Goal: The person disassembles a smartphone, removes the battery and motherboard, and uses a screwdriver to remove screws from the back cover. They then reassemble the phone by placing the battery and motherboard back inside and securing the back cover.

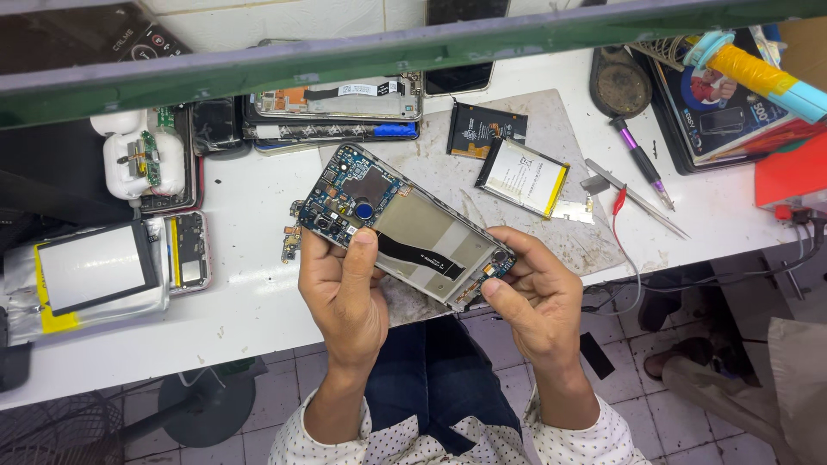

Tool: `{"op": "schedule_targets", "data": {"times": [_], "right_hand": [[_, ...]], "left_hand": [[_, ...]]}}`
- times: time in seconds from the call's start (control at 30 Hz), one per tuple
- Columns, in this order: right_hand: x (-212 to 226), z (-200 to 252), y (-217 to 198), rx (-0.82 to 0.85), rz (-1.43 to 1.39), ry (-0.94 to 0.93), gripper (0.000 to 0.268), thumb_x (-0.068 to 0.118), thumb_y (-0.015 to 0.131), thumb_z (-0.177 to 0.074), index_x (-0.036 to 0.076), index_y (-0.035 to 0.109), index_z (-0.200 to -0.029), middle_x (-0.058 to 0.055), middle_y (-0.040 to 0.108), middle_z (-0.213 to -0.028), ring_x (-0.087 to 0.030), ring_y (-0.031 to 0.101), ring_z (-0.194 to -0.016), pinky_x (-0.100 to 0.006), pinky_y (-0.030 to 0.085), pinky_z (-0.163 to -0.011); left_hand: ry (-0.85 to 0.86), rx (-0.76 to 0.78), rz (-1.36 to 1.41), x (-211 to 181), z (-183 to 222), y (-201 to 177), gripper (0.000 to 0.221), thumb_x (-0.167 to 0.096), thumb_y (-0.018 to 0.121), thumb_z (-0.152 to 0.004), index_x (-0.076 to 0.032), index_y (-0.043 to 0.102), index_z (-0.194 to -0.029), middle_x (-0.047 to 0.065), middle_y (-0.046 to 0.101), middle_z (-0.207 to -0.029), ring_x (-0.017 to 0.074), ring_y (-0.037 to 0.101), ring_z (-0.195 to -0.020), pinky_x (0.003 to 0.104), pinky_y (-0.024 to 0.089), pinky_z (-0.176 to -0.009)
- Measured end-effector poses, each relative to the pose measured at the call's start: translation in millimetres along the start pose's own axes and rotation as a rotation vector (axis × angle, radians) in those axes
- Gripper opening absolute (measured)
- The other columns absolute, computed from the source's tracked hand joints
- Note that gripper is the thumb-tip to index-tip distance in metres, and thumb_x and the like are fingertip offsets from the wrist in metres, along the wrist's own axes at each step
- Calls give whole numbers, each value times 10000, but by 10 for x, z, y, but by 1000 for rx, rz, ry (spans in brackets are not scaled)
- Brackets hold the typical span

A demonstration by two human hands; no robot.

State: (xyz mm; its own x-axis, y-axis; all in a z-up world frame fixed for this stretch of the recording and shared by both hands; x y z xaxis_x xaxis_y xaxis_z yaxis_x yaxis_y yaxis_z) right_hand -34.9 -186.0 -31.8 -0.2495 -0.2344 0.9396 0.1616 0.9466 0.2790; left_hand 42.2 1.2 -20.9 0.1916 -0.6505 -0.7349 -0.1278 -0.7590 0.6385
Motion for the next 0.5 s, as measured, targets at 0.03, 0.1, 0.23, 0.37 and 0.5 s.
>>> {"op": "schedule_targets", "data": {"times": [0.03,0.1,0.23,0.37,0.5], "right_hand": [[-7,4,11,-18,5,-6,509,-42,638,-940,-168,506,-1415,-240,711,-1181,-196,696,-1062,-299,557,-953],[-13,-2,10,-50,19,-18,478,-36,646,-946,-172,531,-1389,-236,721,-1156,-194,707,-1034,-302,567,-945],[-39,4,30,-61,19,-38,429,-40,641,-954,-165,557,-1356,-236,731,-1142,-191,720,-1028,-297,577,-946],[-9,-2,34,-71,62,-48,392,-45,657,-951,-160,585,-1319,-236,753,-1080,-191,742,-971,-298,600,-903],[6,-6,55,-62,50,-20,389,-47,661,-942,-156,586,-1308,-228,757,-1066,-184,745,-956,-302,608,-890]], "left_hand": [[2,3,-8,0,4,-4,283,-18,571,-1070,41,532,-1344,110,678,-1194,106,646,-1064,275,526,-974],[9,6,-21,11,14,-8,282,-17,573,-1076,44,533,-1349,112,678,-1204,103,642,-1074,270,518,-982],[14,13,16,24,10,-27,259,-15,580,-1091,54,533,-1336,124,678,-1179,115,655,-1047,286,538,-967],[24,27,8,5,18,-23,263,-22,576,-1089,51,529,-1337,127,680,-1173,120,663,-1039,288,549,-949],[18,10,44,-11,20,-21,301,-20,573,-1067,47,522,-1355,121,677,-1180,127,665,-1044,300,556,-944]]}}
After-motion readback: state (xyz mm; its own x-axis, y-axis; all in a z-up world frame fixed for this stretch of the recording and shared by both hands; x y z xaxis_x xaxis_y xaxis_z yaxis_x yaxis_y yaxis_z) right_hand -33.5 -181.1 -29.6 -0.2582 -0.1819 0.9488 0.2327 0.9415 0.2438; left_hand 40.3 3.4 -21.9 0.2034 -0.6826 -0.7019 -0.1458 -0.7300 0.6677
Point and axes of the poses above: each hand's wrist, its own z-axis away from the middle knuckle, its own y-axis out of the palm, x = y × z, the point moved 4 cm from there along -z, towards the middle knuckle
